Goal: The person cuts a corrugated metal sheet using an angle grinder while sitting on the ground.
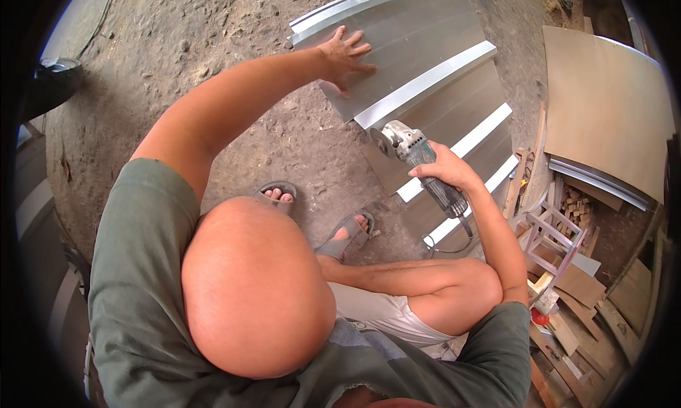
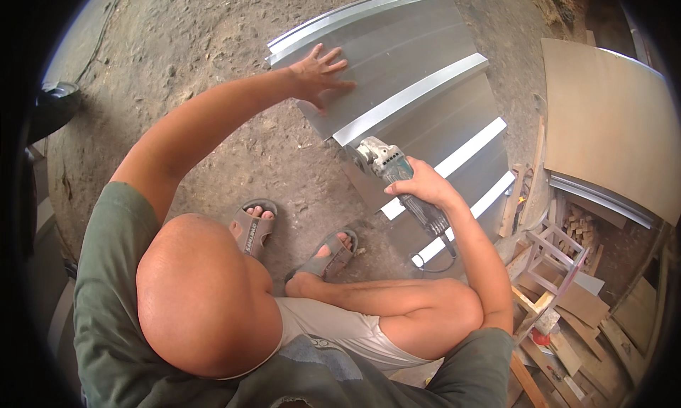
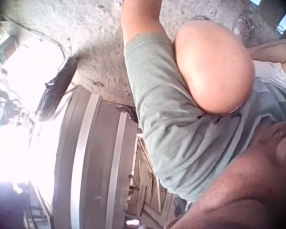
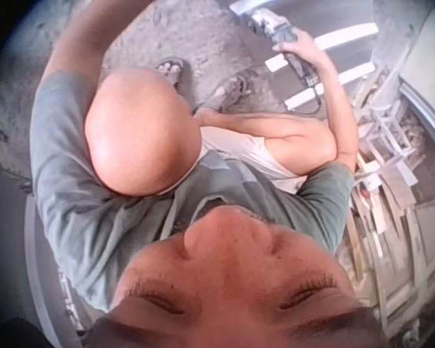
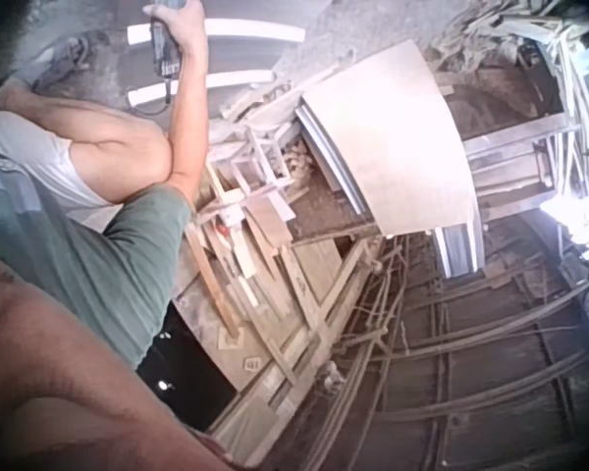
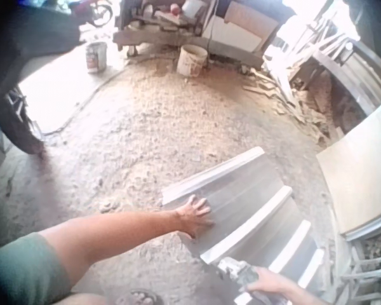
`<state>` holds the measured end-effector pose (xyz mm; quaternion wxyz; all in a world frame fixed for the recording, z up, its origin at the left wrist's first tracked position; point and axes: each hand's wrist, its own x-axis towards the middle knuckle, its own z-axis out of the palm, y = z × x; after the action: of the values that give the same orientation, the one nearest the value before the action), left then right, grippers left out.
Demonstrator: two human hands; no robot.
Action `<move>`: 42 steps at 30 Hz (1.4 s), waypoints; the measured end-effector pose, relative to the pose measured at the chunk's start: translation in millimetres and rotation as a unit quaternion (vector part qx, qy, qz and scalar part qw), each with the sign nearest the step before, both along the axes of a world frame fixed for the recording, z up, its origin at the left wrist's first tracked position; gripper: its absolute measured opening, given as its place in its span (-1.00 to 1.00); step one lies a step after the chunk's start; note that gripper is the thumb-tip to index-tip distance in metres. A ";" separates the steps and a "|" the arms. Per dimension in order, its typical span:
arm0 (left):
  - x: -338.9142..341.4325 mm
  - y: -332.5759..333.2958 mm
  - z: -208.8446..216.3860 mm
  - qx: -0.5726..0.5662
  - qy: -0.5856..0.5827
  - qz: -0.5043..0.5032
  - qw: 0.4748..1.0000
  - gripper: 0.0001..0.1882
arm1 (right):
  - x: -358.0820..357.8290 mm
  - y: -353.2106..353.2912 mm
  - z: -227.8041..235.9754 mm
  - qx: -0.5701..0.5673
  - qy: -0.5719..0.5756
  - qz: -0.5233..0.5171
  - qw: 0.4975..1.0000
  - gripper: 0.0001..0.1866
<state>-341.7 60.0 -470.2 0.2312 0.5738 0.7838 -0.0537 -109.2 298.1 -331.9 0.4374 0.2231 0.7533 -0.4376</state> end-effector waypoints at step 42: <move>2.6 40.5 -17.6 0.052 0.008 -0.225 0.973 -0.28 | 0.0 -0.2 -11.0 0.026 0.000 0.025 0.999 -0.35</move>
<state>-339.1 100.4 -487.8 0.1762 0.7465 0.6380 -0.0681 -109.2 297.9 -342.9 0.4420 0.2155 0.7698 -0.4069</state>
